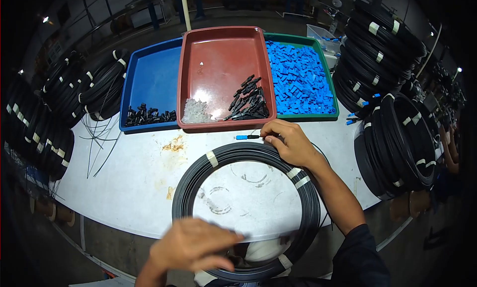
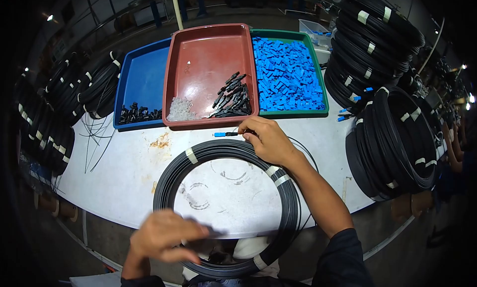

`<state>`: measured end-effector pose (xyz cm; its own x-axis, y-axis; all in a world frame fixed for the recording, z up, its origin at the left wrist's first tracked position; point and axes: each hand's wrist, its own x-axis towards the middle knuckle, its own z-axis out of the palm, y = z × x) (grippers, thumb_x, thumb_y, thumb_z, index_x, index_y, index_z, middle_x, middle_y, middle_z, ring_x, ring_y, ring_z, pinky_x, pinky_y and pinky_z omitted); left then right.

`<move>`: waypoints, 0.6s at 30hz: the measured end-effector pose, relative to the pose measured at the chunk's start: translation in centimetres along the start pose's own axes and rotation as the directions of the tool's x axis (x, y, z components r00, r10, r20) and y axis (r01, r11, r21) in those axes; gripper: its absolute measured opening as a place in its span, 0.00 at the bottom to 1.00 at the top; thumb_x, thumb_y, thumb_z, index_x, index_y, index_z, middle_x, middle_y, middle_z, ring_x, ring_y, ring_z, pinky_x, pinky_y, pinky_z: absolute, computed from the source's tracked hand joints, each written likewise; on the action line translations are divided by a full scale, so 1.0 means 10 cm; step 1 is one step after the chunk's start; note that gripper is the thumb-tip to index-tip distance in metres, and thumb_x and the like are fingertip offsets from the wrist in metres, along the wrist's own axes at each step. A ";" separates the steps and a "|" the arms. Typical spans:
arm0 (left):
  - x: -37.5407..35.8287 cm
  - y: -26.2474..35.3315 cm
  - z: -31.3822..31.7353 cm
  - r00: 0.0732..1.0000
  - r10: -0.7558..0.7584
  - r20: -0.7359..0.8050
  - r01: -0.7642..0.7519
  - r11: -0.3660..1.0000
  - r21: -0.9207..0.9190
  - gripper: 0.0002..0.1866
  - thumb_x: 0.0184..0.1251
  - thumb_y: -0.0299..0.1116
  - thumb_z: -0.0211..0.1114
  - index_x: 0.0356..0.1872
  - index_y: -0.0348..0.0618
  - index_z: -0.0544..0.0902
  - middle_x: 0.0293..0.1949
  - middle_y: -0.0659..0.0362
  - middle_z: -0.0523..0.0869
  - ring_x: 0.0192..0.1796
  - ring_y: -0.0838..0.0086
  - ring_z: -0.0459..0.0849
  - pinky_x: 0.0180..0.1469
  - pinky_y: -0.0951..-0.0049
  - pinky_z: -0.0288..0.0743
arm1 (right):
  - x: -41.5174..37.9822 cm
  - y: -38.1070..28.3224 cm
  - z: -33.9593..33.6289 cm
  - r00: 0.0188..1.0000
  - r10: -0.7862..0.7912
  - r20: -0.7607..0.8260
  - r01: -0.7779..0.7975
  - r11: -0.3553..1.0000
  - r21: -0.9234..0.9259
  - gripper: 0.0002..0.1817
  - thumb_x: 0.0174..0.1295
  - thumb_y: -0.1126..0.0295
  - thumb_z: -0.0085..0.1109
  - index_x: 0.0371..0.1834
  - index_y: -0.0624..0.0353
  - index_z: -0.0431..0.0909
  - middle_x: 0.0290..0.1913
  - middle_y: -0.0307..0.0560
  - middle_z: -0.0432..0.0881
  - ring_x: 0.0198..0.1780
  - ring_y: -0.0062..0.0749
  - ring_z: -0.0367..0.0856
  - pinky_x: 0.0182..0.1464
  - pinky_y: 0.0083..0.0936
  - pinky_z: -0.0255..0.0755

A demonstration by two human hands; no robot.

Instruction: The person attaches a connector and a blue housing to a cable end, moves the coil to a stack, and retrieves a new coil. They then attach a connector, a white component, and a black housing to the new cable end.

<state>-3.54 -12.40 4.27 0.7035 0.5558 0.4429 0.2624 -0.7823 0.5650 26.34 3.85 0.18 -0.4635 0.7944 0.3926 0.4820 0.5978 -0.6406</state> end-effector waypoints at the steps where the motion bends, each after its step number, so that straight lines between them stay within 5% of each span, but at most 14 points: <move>1: -0.10 0.16 0.13 1.000 0.000 0.022 0.001 1.000 -0.021 0.26 0.61 0.54 0.76 0.50 0.45 0.90 0.42 0.62 0.94 0.38 0.74 0.91 0.35 0.74 0.79 | 0.00 0.01 0.01 1.000 -0.003 0.003 0.003 1.000 0.003 0.08 0.63 0.79 0.58 0.44 0.66 0.81 0.44 0.56 0.85 0.47 0.50 0.85 0.52 0.37 0.77; 3: -0.28 0.50 0.32 0.988 -0.064 0.142 0.024 0.962 0.273 0.22 0.66 0.53 0.71 0.58 0.61 0.88 0.53 0.68 0.91 0.41 0.78 0.89 0.33 0.78 0.77 | 0.00 0.05 0.03 0.998 -0.051 0.029 0.049 0.997 0.055 0.08 0.65 0.79 0.58 0.46 0.66 0.81 0.45 0.56 0.85 0.48 0.49 0.85 0.54 0.38 0.76; 4: -0.39 0.59 0.37 0.979 -0.042 0.198 -0.013 0.964 0.266 0.34 0.65 0.40 0.71 0.73 0.48 0.75 0.66 0.54 0.81 0.60 0.64 0.82 0.60 0.64 0.76 | 0.01 0.02 0.01 0.998 -0.029 0.062 0.026 0.998 0.054 0.09 0.65 0.78 0.58 0.47 0.66 0.82 0.48 0.57 0.86 0.52 0.48 0.85 0.58 0.37 0.75; 5: -0.45 0.63 0.53 0.981 -0.023 0.193 -0.071 0.882 0.465 0.35 0.61 0.60 0.64 0.69 0.62 0.79 0.64 0.57 0.82 0.58 0.65 0.82 0.55 0.64 0.75 | 0.01 0.00 -0.01 0.998 -0.031 0.062 0.027 0.998 0.058 0.09 0.65 0.78 0.58 0.47 0.66 0.82 0.48 0.57 0.86 0.52 0.48 0.85 0.58 0.37 0.75; 7: -0.54 0.68 0.79 0.984 -0.014 0.179 -0.080 0.859 0.505 0.33 0.65 0.54 0.66 0.71 0.60 0.78 0.68 0.55 0.79 0.63 0.67 0.80 0.62 0.60 0.72 | 0.01 -0.04 -0.07 0.992 -0.109 0.056 0.107 0.994 0.034 0.09 0.65 0.78 0.59 0.47 0.65 0.82 0.51 0.56 0.86 0.56 0.49 0.84 0.61 0.36 0.75; 8: -0.50 0.60 0.93 0.996 0.055 0.071 -0.088 0.775 0.625 0.19 0.71 0.50 0.66 0.62 0.78 0.84 0.54 0.72 0.88 0.39 0.84 0.85 0.31 0.84 0.71 | 0.00 -0.11 -0.13 0.995 -0.072 0.069 0.068 0.996 0.054 0.09 0.65 0.77 0.60 0.47 0.64 0.83 0.53 0.56 0.86 0.59 0.49 0.83 0.64 0.37 0.73; 11: -0.54 0.61 1.01 0.999 0.024 0.037 -0.043 0.711 0.702 0.20 0.73 0.46 0.64 0.63 0.86 0.81 0.48 0.74 0.86 0.32 0.88 0.78 0.28 0.87 0.65 | -0.13 -0.35 -0.38 0.998 0.016 0.067 -0.024 0.991 0.131 0.11 0.63 0.78 0.61 0.48 0.65 0.85 0.54 0.53 0.87 0.56 0.38 0.85 0.63 0.34 0.73; 15: -0.54 0.54 1.08 0.989 0.123 -0.081 -0.043 0.769 0.637 0.17 0.72 0.44 0.66 0.59 0.84 0.86 0.34 0.75 0.84 0.23 0.88 0.70 0.23 0.86 0.56 | -0.67 -0.58 -0.67 0.994 0.108 0.013 -0.109 0.972 0.207 0.11 0.65 0.76 0.62 0.48 0.68 0.85 0.50 0.53 0.88 0.54 0.36 0.85 0.60 0.32 0.75; 16: -0.52 0.54 1.08 0.988 0.127 -0.087 -0.043 0.768 0.639 0.17 0.72 0.44 0.66 0.59 0.84 0.86 0.34 0.75 0.84 0.23 0.88 0.70 0.23 0.86 0.56 | -0.88 -0.69 -0.72 0.972 0.234 0.004 -0.225 0.932 0.284 0.12 0.65 0.75 0.64 0.48 0.70 0.85 0.49 0.54 0.88 0.53 0.36 0.85 0.59 0.32 0.75; 18: -0.47 0.55 1.08 0.980 0.155 -0.128 -0.044 0.788 0.615 0.16 0.72 0.44 0.66 0.56 0.84 0.88 0.31 0.76 0.84 0.21 0.88 0.68 0.22 0.85 0.54 | -1.28 -0.80 -0.75 0.958 0.265 -0.108 -0.202 0.894 0.400 0.12 0.63 0.77 0.64 0.48 0.72 0.85 0.45 0.53 0.88 0.45 0.29 0.86 0.50 0.25 0.78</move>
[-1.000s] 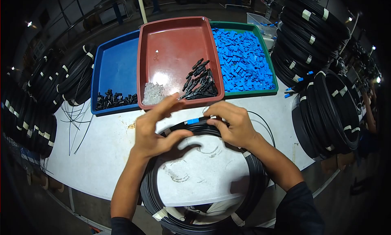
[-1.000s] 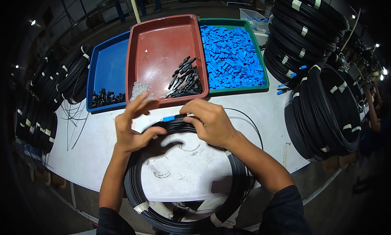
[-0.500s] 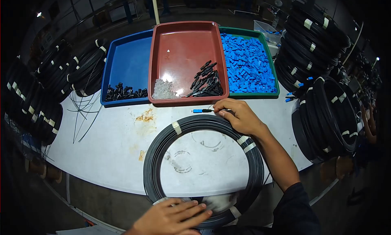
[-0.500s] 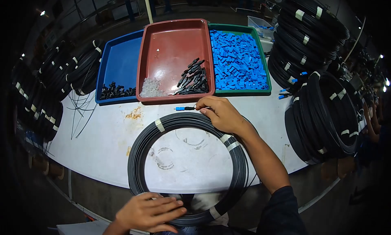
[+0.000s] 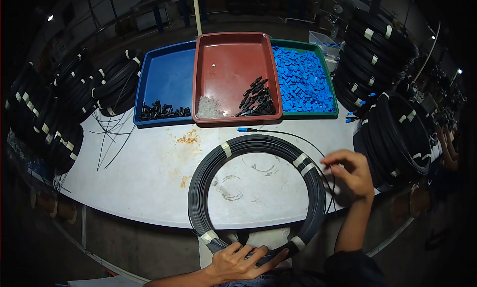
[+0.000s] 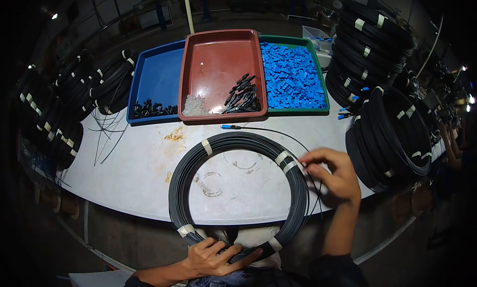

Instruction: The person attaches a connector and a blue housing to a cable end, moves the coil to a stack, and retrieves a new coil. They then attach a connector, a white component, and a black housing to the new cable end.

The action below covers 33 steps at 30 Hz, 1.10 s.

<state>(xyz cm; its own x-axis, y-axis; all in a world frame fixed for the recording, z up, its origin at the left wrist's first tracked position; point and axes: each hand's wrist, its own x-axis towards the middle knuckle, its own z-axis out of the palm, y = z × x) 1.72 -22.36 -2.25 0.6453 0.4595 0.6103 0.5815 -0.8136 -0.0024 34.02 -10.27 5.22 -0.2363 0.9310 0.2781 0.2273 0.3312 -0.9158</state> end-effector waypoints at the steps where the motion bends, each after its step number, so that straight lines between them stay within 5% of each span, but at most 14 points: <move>1: 0.05 -0.01 -0.04 1.000 -0.002 -0.003 0.002 1.000 -0.005 0.16 0.72 0.44 0.66 0.56 0.84 0.88 0.31 0.76 0.84 0.21 0.88 0.68 0.22 0.85 0.54 | -0.20 0.01 -0.04 0.998 0.043 -0.046 -0.039 0.995 0.090 0.12 0.64 0.76 0.67 0.47 0.74 0.83 0.43 0.58 0.88 0.41 0.31 0.87 0.47 0.24 0.80; 6: 0.45 -0.07 -0.36 0.993 -0.107 -0.052 0.103 0.991 -0.081 0.17 0.66 0.41 0.71 0.54 0.79 0.90 0.32 0.75 0.86 0.20 0.87 0.67 0.21 0.81 0.53 | -0.86 0.22 -0.10 0.959 0.042 -0.280 0.066 0.928 0.366 0.16 0.66 0.67 0.71 0.45 0.71 0.78 0.34 0.57 0.86 0.29 0.31 0.86 0.33 0.22 0.81; 10: 0.82 -0.28 -0.75 0.998 -0.067 0.021 0.070 0.975 -0.211 0.25 0.55 0.37 0.73 0.58 0.68 0.90 0.32 0.68 0.87 0.20 0.84 0.72 0.21 0.78 0.58 | -0.98 0.26 0.28 0.955 0.126 -0.269 0.040 0.844 0.535 0.22 0.61 0.63 0.76 0.44 0.70 0.76 0.30 0.52 0.85 0.24 0.26 0.82 0.24 0.19 0.74; 13: 1.06 -0.44 -1.01 0.992 -0.035 0.125 0.083 0.911 -0.405 0.35 0.39 0.39 0.74 0.59 0.52 0.89 0.33 0.60 0.88 0.23 0.77 0.81 0.23 0.76 0.67 | -1.02 0.54 0.60 0.914 0.144 -0.378 0.112 0.807 0.579 0.30 0.65 0.63 0.72 0.63 0.70 0.72 0.53 0.54 0.86 0.50 0.34 0.88 0.52 0.27 0.82; 15: 1.18 -0.50 -1.14 0.992 -0.079 0.096 0.118 0.840 -0.530 0.37 0.35 0.33 0.78 0.58 0.41 0.88 0.34 0.56 0.90 0.28 0.72 0.88 0.28 0.74 0.77 | -1.26 1.45 0.66 0.792 0.442 -0.420 0.112 0.571 0.813 0.23 0.76 0.61 0.53 0.66 0.66 0.69 0.55 0.59 0.82 0.52 0.44 0.86 0.57 0.35 0.82; 17: 1.25 -0.50 -1.15 0.991 -0.133 0.019 0.117 0.789 -0.603 0.37 0.34 0.29 0.79 0.57 0.37 0.88 0.34 0.53 0.90 0.31 0.69 0.90 0.33 0.73 0.80 | -1.05 1.26 0.74 0.831 0.356 -0.427 0.111 0.646 0.755 0.28 0.80 0.53 0.42 0.71 0.65 0.68 0.64 0.59 0.78 0.66 0.44 0.78 0.69 0.36 0.74; 19: 1.28 -0.51 -1.30 0.964 -0.256 0.074 0.220 0.609 -0.762 0.35 0.34 0.18 0.81 0.54 0.27 0.85 0.41 0.45 0.91 0.44 0.62 0.93 0.48 0.72 0.85 | -0.95 1.19 0.83 0.800 0.199 -0.566 0.142 0.853 0.501 0.44 0.71 0.44 0.57 0.81 0.59 0.54 0.77 0.49 0.66 0.75 0.40 0.69 0.75 0.40 0.66; 21: 1.13 -0.44 -1.32 0.887 -0.458 0.062 0.311 0.492 -0.813 0.42 0.32 0.19 0.83 0.59 0.28 0.80 0.49 0.44 0.89 0.51 0.62 0.91 0.56 0.69 0.83 | -0.66 1.01 0.81 0.759 0.098 -0.643 0.255 0.865 0.432 0.48 0.66 0.42 0.63 0.81 0.57 0.53 0.77 0.49 0.65 0.78 0.40 0.63 0.75 0.41 0.62; 22: 1.10 -0.50 -1.33 0.920 -0.392 -0.022 0.261 0.650 -0.714 0.50 0.27 0.20 0.84 0.64 0.29 0.75 0.56 0.43 0.86 0.57 0.62 0.88 0.63 0.65 0.80 | -0.58 0.96 0.76 0.783 0.072 -0.618 0.241 0.881 0.407 0.50 0.65 0.42 0.65 0.81 0.55 0.52 0.76 0.50 0.66 0.78 0.40 0.63 0.74 0.41 0.60; 23: 1.12 -0.61 -1.34 0.946 -0.325 -0.010 0.171 0.524 -0.835 0.55 0.24 0.21 0.84 0.67 0.29 0.70 0.56 0.42 0.85 0.57 0.61 0.88 0.64 0.63 0.79 | -0.54 0.94 0.73 0.806 0.047 -0.591 0.228 0.895 0.382 0.51 0.63 0.41 0.67 0.82 0.53 0.52 0.75 0.50 0.67 0.78 0.40 0.62 0.73 0.42 0.58; 25: 1.07 -0.60 -1.26 0.790 -0.612 0.033 0.172 0.170 -0.970 0.46 0.36 0.15 0.81 0.66 0.24 0.73 0.54 0.41 0.87 0.55 0.63 0.88 0.62 0.68 0.79 | -0.43 0.94 0.70 0.817 0.057 -0.574 0.247 0.865 0.437 0.52 0.63 0.40 0.66 0.83 0.50 0.49 0.73 0.52 0.69 0.71 0.36 0.69 0.68 0.34 0.61; 29: 1.07 -0.68 -1.13 0.602 -0.791 0.105 0.137 -0.028 -0.990 0.54 0.36 0.22 0.84 0.71 0.27 0.66 0.55 0.43 0.85 0.54 0.66 0.88 0.56 0.71 0.81 | -0.30 0.75 0.68 0.846 0.032 -0.532 0.228 0.880 0.416 0.56 0.64 0.42 0.69 0.83 0.53 0.42 0.71 0.55 0.71 0.64 0.32 0.75 0.61 0.19 0.67; 31: 0.97 -0.76 -1.09 0.565 -0.795 0.221 0.234 -0.103 -0.967 0.56 0.36 0.26 0.83 0.74 0.32 0.64 0.48 0.48 0.84 0.40 0.77 0.84 0.37 0.81 0.78 | -0.23 0.63 0.74 0.862 -0.005 -0.506 0.201 0.922 0.332 0.58 0.59 0.51 0.78 0.81 0.55 0.43 0.66 0.57 0.75 0.56 0.31 0.80 0.59 0.23 0.70; 33: 0.85 -0.81 -1.03 0.510 -0.815 0.275 0.229 -0.179 -0.957 0.55 0.38 0.28 0.82 0.75 0.34 0.64 0.43 0.52 0.81 0.37 0.77 0.83 0.37 0.81 0.78 | -0.18 0.46 0.84 0.839 -0.030 -0.544 0.219 0.933 0.287 0.55 0.57 0.70 0.81 0.79 0.58 0.46 0.50 0.52 0.82 0.47 0.30 0.81 0.58 0.25 0.72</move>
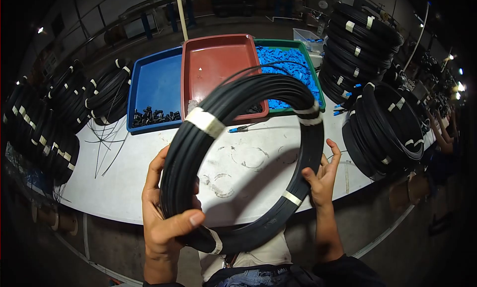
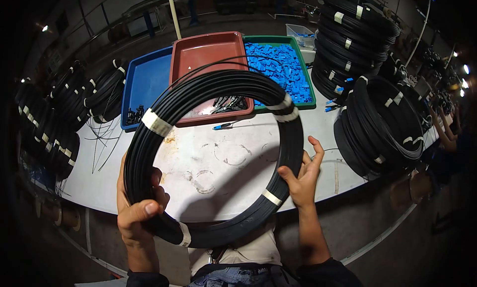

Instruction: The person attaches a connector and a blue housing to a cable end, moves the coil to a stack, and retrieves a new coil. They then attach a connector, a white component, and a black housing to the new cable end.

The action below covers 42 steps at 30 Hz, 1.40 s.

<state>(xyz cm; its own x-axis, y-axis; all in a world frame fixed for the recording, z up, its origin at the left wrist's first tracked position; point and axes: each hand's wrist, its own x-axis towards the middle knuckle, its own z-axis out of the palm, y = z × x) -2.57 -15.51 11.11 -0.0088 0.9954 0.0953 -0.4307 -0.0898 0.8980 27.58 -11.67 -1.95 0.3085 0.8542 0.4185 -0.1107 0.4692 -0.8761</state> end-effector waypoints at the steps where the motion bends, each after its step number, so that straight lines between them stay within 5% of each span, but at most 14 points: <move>1: 0.01 -0.07 -0.05 1.000 0.017 -0.002 -0.017 1.000 -0.025 0.51 0.43 0.26 0.78 0.75 0.36 0.63 0.40 0.54 0.78 0.32 0.78 0.82 0.33 0.81 0.79 | -0.01 0.01 0.03 1.000 0.010 -0.013 -0.012 0.994 -0.106 0.53 0.57 0.74 0.79 0.79 0.58 0.46 0.48 0.51 0.83 0.47 0.29 0.81 0.57 0.24 0.72; 3: -0.02 -0.21 -0.15 0.998 -0.043 -0.053 0.039 0.997 -0.073 0.49 0.46 0.24 0.75 0.74 0.36 0.63 0.40 0.54 0.78 0.29 0.78 0.81 0.31 0.81 0.80 | 0.00 0.04 0.07 1.000 -0.012 -0.025 0.004 0.955 -0.297 0.49 0.57 0.83 0.71 0.78 0.58 0.49 0.45 0.50 0.83 0.46 0.27 0.81 0.54 0.24 0.74; 5: -0.04 -0.42 -0.27 0.983 -0.117 -0.139 0.092 0.980 -0.177 0.41 0.51 0.19 0.69 0.70 0.38 0.63 0.40 0.53 0.77 0.23 0.79 0.79 0.24 0.81 0.81 | -0.03 -0.02 0.05 0.998 0.062 -0.013 -0.063 0.952 -0.301 0.48 0.57 0.84 0.69 0.78 0.58 0.49 0.44 0.50 0.83 0.45 0.27 0.81 0.52 0.23 0.74; 12: -0.36 -0.86 -0.45 0.945 -0.248 -0.214 0.177 0.936 -0.304 0.34 0.52 0.10 0.64 0.62 0.43 0.65 0.42 0.53 0.76 0.28 0.75 0.80 0.27 0.78 0.78 | -0.11 -0.19 0.02 0.967 0.255 0.000 -0.219 0.830 -0.512 0.45 0.56 0.86 0.65 0.77 0.56 0.54 0.41 0.51 0.83 0.42 0.30 0.84 0.50 0.26 0.76; 15: -0.48 -0.87 -0.44 0.935 -0.252 -0.248 0.185 0.947 -0.264 0.34 0.53 0.11 0.62 0.63 0.43 0.65 0.44 0.50 0.77 0.29 0.74 0.80 0.30 0.76 0.79 | -0.08 -0.22 0.01 0.945 0.324 0.039 -0.243 0.778 -0.580 0.44 0.57 0.84 0.65 0.77 0.56 0.54 0.43 0.47 0.82 0.42 0.25 0.81 0.50 0.23 0.76; 17: -0.53 -0.87 -0.41 0.927 -0.250 -0.279 0.189 0.956 -0.226 0.35 0.54 0.11 0.60 0.65 0.42 0.64 0.46 0.50 0.77 0.31 0.73 0.81 0.34 0.76 0.80 | -0.04 -0.26 0.04 0.920 0.388 0.045 -0.281 0.738 -0.614 0.43 0.56 0.85 0.66 0.75 0.56 0.57 0.44 0.55 0.85 0.44 0.38 0.86 0.53 0.30 0.76; 19: -0.55 -0.86 -0.38 0.920 -0.248 -0.304 0.198 0.962 -0.187 0.36 0.55 0.11 0.59 0.68 0.42 0.63 0.47 0.49 0.77 0.33 0.72 0.82 0.38 0.75 0.81 | 0.00 -0.26 0.07 0.919 0.389 0.063 -0.265 0.728 -0.632 0.42 0.56 0.85 0.66 0.75 0.56 0.58 0.44 0.56 0.85 0.45 0.39 0.87 0.53 0.31 0.76; 24: -0.59 -0.91 -0.32 0.845 -0.184 -0.502 0.196 0.980 -0.030 0.43 0.51 0.13 0.60 0.74 0.38 0.59 0.52 0.48 0.78 0.48 0.71 0.82 0.48 0.76 0.81 | 0.04 -0.31 0.13 0.922 0.375 0.097 -0.207 0.689 -0.695 0.40 0.56 0.85 0.66 0.73 0.57 0.62 0.45 0.58 0.85 0.47 0.44 0.88 0.53 0.32 0.76; 27: -0.55 -0.97 -0.25 0.797 -0.096 -0.596 0.105 0.994 -0.019 0.43 0.45 0.15 0.58 0.72 0.32 0.64 0.47 0.49 0.82 0.35 0.73 0.84 0.38 0.78 0.81 | 0.03 -0.29 0.11 0.929 0.355 0.103 -0.182 0.681 -0.709 0.38 0.56 0.85 0.66 0.72 0.57 0.64 0.45 0.59 0.85 0.47 0.45 0.88 0.53 0.33 0.76; 31: -0.62 -1.12 -0.49 0.829 -0.024 -0.559 0.118 0.984 0.134 0.43 0.43 0.15 0.58 0.71 0.31 0.65 0.46 0.49 0.82 0.36 0.73 0.84 0.37 0.78 0.80 | 0.03 -0.27 0.10 0.933 0.342 0.111 -0.177 0.706 -0.686 0.33 0.60 0.81 0.66 0.70 0.57 0.67 0.43 0.58 0.85 0.46 0.43 0.88 0.52 0.33 0.77; 33: -0.63 -1.12 -0.53 0.864 -0.050 -0.501 0.146 0.977 0.155 0.42 0.42 0.18 0.63 0.68 0.31 0.67 0.53 0.51 0.78 0.52 0.69 0.81 0.57 0.71 0.77 | 0.10 -0.28 0.08 0.931 0.349 0.108 -0.184 0.704 -0.686 0.30 0.63 0.78 0.65 0.69 0.58 0.68 0.42 0.57 0.85 0.46 0.42 0.87 0.52 0.32 0.77; 36: -0.65 -1.13 -0.55 0.863 -0.043 -0.503 0.155 0.971 0.184 0.42 0.41 0.19 0.64 0.67 0.30 0.67 0.53 0.51 0.79 0.53 0.69 0.81 0.59 0.71 0.76 | 0.35 -0.13 -0.01 0.899 0.414 0.145 -0.205 0.688 -0.696 0.19 0.72 0.73 0.59 0.64 0.61 0.73 0.40 0.54 0.86 0.44 0.36 0.86 0.50 0.30 0.77; 39: -0.69 -1.25 -0.54 0.836 0.117 -0.536 0.028 0.967 0.255 0.40 0.41 0.19 0.61 0.66 0.30 0.69 0.49 0.51 0.82 0.41 0.71 0.84 0.44 0.76 0.80 | 0.60 0.10 -0.06 0.902 0.395 0.175 -0.222 0.771 -0.597 0.13 0.78 0.68 0.52 0.57 0.64 0.79 0.41 0.46 0.86 0.43 0.29 0.83 0.51 0.26 0.76; 42: -0.73 -1.27 -0.54 0.826 0.192 -0.530 -0.019 0.949 0.314 0.41 0.40 0.20 0.62 0.66 0.30 0.69 0.50 0.52 0.81 0.45 0.70 0.83 0.47 0.75 0.79 | 0.82 0.25 -0.18 0.788 0.503 0.356 -0.260 0.794 -0.549 0.15 0.79 0.66 0.53 0.55 0.66 0.82 0.42 0.43 0.87 0.45 0.27 0.82 0.51 0.26 0.76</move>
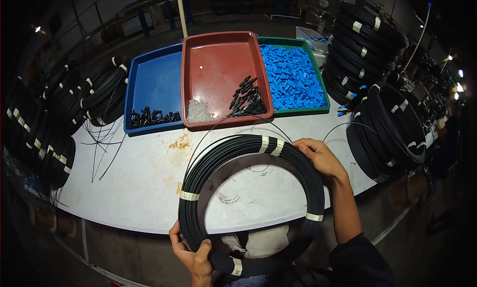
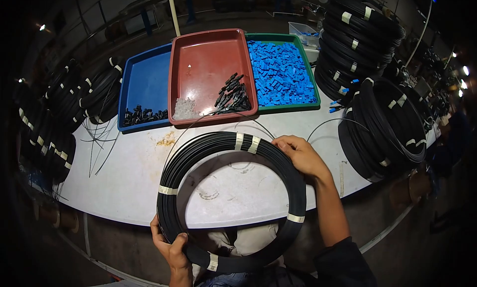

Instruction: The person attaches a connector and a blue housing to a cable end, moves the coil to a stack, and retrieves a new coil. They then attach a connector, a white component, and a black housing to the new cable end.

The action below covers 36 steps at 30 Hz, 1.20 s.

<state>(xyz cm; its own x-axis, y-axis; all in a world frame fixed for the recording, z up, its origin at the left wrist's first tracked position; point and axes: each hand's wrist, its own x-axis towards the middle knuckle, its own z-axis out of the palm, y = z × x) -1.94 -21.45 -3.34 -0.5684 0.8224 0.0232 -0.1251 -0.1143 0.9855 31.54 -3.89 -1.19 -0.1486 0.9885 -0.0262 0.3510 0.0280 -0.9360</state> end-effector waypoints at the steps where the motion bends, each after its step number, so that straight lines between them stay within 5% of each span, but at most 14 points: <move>1: -0.01 0.04 0.01 1.000 -0.002 -0.001 0.002 1.000 0.001 0.41 0.40 0.20 0.62 0.66 0.30 0.69 0.50 0.52 0.81 0.45 0.70 0.83 0.47 0.75 0.79 | 0.03 -0.01 -0.02 0.999 -0.026 0.023 0.026 1.000 0.010 0.17 0.79 0.65 0.53 0.55 0.67 0.84 0.41 0.42 0.88 0.43 0.25 0.82 0.49 0.25 0.76; 4: -0.01 0.14 0.02 0.992 -0.125 0.026 0.126 0.991 -0.049 0.41 0.41 0.21 0.65 0.66 0.31 0.68 0.54 0.49 0.78 0.53 0.67 0.82 0.61 0.69 0.75 | 0.10 -0.06 -0.17 0.963 0.155 0.220 -0.108 0.971 -0.213 0.18 0.81 0.65 0.51 0.56 0.70 0.83 0.41 0.43 0.89 0.42 0.22 0.83 0.49 0.23 0.77; 6: 0.02 0.10 0.00 0.979 -0.201 0.034 0.202 0.979 -0.030 0.41 0.42 0.19 0.64 0.67 0.31 0.66 0.53 0.49 0.78 0.51 0.68 0.82 0.58 0.69 0.76 | 0.06 -0.11 -0.12 0.978 0.128 0.163 -0.079 0.958 -0.275 0.17 0.78 0.65 0.55 0.54 0.69 0.84 0.39 0.45 0.89 0.40 0.24 0.83 0.48 0.24 0.77; 9: 0.01 0.24 0.16 0.985 -0.167 -0.043 0.163 0.984 -0.069 0.42 0.42 0.17 0.61 0.68 0.33 0.67 0.48 0.53 0.81 0.41 0.74 0.82 0.42 0.79 0.77 | -0.11 -0.40 0.01 0.972 0.133 -0.192 -0.225 0.759 -0.610 0.16 0.70 0.63 0.62 0.51 0.64 0.85 0.44 0.60 0.89 0.49 0.54 0.88 0.53 0.42 0.78; 10: 0.01 0.25 0.14 0.985 -0.167 -0.045 0.164 0.984 -0.068 0.42 0.42 0.17 0.61 0.68 0.33 0.67 0.48 0.53 0.81 0.41 0.74 0.82 0.42 0.79 0.77 | -0.13 -0.38 0.02 0.973 0.134 -0.190 -0.224 0.759 -0.611 0.16 0.70 0.63 0.62 0.51 0.64 0.85 0.44 0.60 0.89 0.49 0.54 0.88 0.53 0.42 0.78; 12: 0.05 0.27 0.10 0.975 -0.220 0.024 0.221 0.975 -0.038 0.42 0.45 0.13 0.61 0.70 0.37 0.64 0.51 0.50 0.79 0.47 0.71 0.82 0.52 0.76 0.76 | -0.16 -0.29 0.02 0.968 0.014 -0.252 -0.171 0.772 -0.612 0.13 0.65 0.71 0.66 0.51 0.65 0.84 0.44 0.60 0.88 0.47 0.54 0.87 0.54 0.40 0.78; 16: 0.13 0.32 0.13 0.971 -0.234 0.047 0.233 0.972 0.028 0.41 0.50 0.12 0.60 0.71 0.40 0.62 0.49 0.52 0.79 0.45 0.73 0.81 0.49 0.77 0.76 | -0.12 -0.14 0.06 0.924 -0.264 -0.277 0.060 0.814 -0.578 0.15 0.57 0.82 0.69 0.49 0.65 0.84 0.51 0.57 0.84 0.47 0.47 0.85 0.51 0.34 0.81; 20: 0.19 0.26 0.12 0.976 -0.168 0.137 0.144 0.975 0.172 0.38 0.57 0.13 0.60 0.72 0.41 0.61 0.46 0.54 0.79 0.41 0.77 0.78 0.44 0.79 0.73 | 0.03 -0.18 0.15 0.702 -0.352 -0.619 0.243 0.935 -0.257 0.18 0.55 0.91 0.63 0.46 0.62 0.83 0.68 0.49 0.64 0.58 0.33 0.76 0.42 0.22 0.85; 22: 0.20 0.25 0.14 0.981 -0.127 0.147 0.096 0.975 0.200 0.38 0.58 0.15 0.59 0.73 0.42 0.61 0.44 0.57 0.79 0.38 0.80 0.76 0.41 0.81 0.71 | 0.11 -0.20 0.16 0.473 -0.525 -0.707 0.377 0.846 -0.376 0.18 0.56 0.90 0.63 0.47 0.60 0.82 0.68 0.52 0.62 0.61 0.38 0.74 0.50 0.27 0.84; 26: 0.19 0.34 0.17 0.977 -0.122 0.174 0.064 0.949 0.309 0.39 0.59 0.15 0.58 0.74 0.42 0.59 0.49 0.53 0.78 0.42 0.79 0.77 0.47 0.79 0.72 | 0.23 -0.34 0.19 0.396 -0.661 -0.638 0.322 0.750 -0.578 0.16 0.60 0.86 0.66 0.50 0.58 0.81 0.74 0.57 0.57 0.68 0.49 0.73 0.68 0.39 0.70; 28: 0.19 0.32 0.16 0.972 -0.146 0.184 0.078 0.939 0.336 0.39 0.60 0.15 0.58 0.74 0.41 0.58 0.51 0.52 0.77 0.45 0.77 0.78 0.51 0.78 0.73 | 0.32 -0.42 0.20 0.407 -0.635 -0.657 0.326 0.772 -0.545 0.16 0.60 0.86 0.65 0.50 0.58 0.81 0.78 0.59 0.53 0.72 0.52 0.71 0.68 0.40 0.71; 30: 0.21 0.21 0.10 0.956 -0.074 0.283 -0.042 0.923 0.383 0.39 0.59 0.17 0.58 0.74 0.32 0.55 0.63 0.39 0.71 0.62 0.58 0.76 0.68 0.62 0.67 | 0.39 -0.45 0.20 0.495 -0.625 -0.604 0.334 0.778 -0.532 0.19 0.59 0.90 0.61 0.51 0.58 0.81 0.80 0.60 0.51 0.74 0.55 0.69 0.69 0.41 0.71; 34: 0.24 0.23 0.13 0.944 -0.103 0.314 -0.039 0.909 0.416 0.40 0.58 0.19 0.59 0.74 0.28 0.54 0.68 0.36 0.64 0.71 0.51 0.67 0.76 0.58 0.55 | 0.47 -0.48 0.21 0.701 -0.677 -0.225 0.574 0.723 -0.385 0.26 0.49 0.97 0.54 0.48 0.60 0.83 0.78 0.62 0.59 0.72 0.57 0.72 0.62 0.41 0.80; 36: 0.25 0.24 0.13 0.937 -0.117 0.330 -0.035 0.906 0.421 0.41 0.58 0.19 0.59 0.73 0.27 0.53 0.69 0.37 0.64 0.73 0.50 0.66 0.77 0.59 0.53 | 0.51 -0.55 0.25 0.676 -0.704 -0.215 0.588 0.692 -0.418 0.26 0.45 0.97 0.54 0.46 0.62 0.83 0.76 0.60 0.64 0.71 0.56 0.74 0.59 0.39 0.82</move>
<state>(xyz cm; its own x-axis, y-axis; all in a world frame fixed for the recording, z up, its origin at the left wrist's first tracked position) -2.65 -18.91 -0.70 -0.2495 0.9676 -0.0377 0.2490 0.1017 0.9632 26.54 0.60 2.99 -0.1486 0.6810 0.7171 0.5426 0.6624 -0.5166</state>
